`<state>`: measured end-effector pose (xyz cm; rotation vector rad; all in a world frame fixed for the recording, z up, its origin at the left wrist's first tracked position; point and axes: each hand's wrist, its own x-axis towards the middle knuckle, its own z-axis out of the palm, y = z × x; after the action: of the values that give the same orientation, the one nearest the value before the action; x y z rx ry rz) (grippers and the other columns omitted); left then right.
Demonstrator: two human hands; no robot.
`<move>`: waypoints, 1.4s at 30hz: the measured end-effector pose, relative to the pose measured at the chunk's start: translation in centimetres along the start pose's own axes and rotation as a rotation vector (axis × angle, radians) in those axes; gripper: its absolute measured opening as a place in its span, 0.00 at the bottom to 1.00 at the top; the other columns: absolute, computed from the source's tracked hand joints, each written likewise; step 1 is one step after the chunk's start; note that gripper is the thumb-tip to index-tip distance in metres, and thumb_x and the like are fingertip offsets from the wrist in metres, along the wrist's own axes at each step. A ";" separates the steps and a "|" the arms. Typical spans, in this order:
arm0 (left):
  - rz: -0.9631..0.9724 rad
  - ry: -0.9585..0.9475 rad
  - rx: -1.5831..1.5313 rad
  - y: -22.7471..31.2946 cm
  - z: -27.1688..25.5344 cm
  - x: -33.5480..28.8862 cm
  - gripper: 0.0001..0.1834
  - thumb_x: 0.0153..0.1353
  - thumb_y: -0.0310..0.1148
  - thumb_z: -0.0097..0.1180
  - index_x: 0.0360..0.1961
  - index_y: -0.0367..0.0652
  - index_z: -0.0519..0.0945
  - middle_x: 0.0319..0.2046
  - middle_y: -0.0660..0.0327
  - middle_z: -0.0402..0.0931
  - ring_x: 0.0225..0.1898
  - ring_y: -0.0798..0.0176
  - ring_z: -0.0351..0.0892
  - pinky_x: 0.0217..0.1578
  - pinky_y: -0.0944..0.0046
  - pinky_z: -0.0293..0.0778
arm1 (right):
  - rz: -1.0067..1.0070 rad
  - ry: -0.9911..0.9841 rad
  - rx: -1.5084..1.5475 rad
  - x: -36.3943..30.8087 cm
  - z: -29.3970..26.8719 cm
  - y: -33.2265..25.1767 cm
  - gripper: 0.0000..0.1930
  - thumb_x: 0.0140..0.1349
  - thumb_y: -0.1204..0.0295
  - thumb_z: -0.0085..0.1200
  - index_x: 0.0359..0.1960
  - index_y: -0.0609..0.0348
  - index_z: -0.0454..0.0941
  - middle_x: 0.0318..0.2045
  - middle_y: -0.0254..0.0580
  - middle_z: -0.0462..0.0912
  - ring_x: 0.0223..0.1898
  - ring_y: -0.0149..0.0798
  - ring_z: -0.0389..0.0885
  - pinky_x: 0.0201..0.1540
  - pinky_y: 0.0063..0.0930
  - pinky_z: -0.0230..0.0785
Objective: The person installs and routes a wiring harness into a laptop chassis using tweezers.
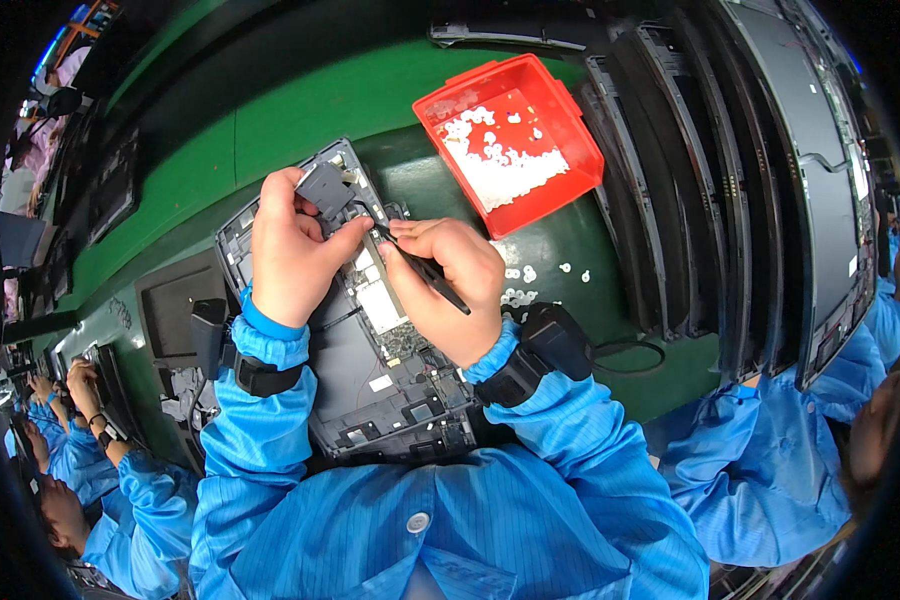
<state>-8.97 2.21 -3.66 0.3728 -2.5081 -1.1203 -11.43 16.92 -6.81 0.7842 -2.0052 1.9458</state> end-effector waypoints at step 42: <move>-0.523 -0.088 -0.950 -3.2 -9.4 -2.2 0.20 0.63 0.41 0.44 0.44 0.31 0.72 0.39 0.55 0.75 0.38 0.62 0.76 0.40 0.61 0.74 | 0.264 -0.061 0.528 -4.7 -1.3 -5.6 0.19 0.58 0.86 0.31 0.51 0.62 0.54 0.56 0.56 0.59 0.59 0.44 0.60 0.62 0.34 0.48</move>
<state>-2.64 -5.23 -0.76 0.7024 -1.6631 -2.3704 -4.81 19.32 -4.36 0.7146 -1.7068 2.6920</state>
